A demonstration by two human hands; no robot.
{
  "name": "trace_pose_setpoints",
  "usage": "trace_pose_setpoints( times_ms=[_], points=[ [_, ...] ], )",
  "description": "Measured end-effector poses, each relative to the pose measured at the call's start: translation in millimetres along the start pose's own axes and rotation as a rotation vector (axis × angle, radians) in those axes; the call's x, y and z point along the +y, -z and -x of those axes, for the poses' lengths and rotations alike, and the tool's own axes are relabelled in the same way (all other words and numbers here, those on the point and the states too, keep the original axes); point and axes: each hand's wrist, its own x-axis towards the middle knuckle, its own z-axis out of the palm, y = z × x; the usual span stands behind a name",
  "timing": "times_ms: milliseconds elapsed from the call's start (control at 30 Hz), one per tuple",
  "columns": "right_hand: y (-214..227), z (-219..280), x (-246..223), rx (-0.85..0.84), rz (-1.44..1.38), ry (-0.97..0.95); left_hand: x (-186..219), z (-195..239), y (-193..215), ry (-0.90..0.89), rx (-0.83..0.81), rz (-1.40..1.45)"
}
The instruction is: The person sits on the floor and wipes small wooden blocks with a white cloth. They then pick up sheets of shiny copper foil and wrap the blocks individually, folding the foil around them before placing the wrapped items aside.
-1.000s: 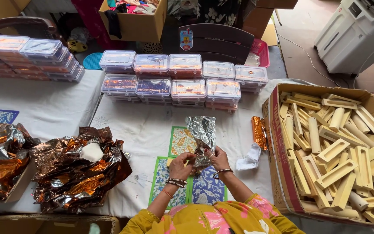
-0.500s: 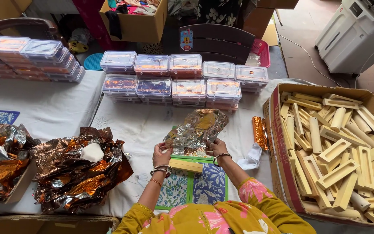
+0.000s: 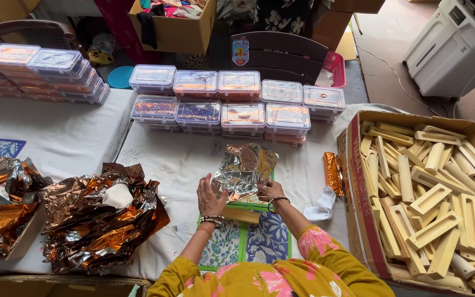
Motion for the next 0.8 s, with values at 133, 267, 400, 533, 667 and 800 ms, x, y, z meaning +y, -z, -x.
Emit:
trace_pose_setpoints(
  times_ms=[133, 267, 400, 533, 667, 800],
  points=[
    [7, -25, 14, -0.05, -0.075, 0.026, -11, -22, -5, 0.425, -0.362, 0.147],
    [1, -15, 6, 0.017, -0.073, -0.004, -38, -28, -35, 0.437, -0.393, 0.321],
    [-17, 4, 15, 0.294, 0.493, 0.231, -12, -39, -22, 0.669, -0.274, 0.587],
    [-47, 74, 15, 0.167, 0.992, 0.45, -20, -42, -38, 0.791, -0.18, 0.667],
    [-52, 103, 27, -0.044, 1.29, 0.737, -38, -41, -54, 0.886, -0.116, 0.648],
    [-39, 107, 33, -0.056, 1.336, 0.786, -42, -38, -49, 0.863, -0.143, 0.54]
  ],
)
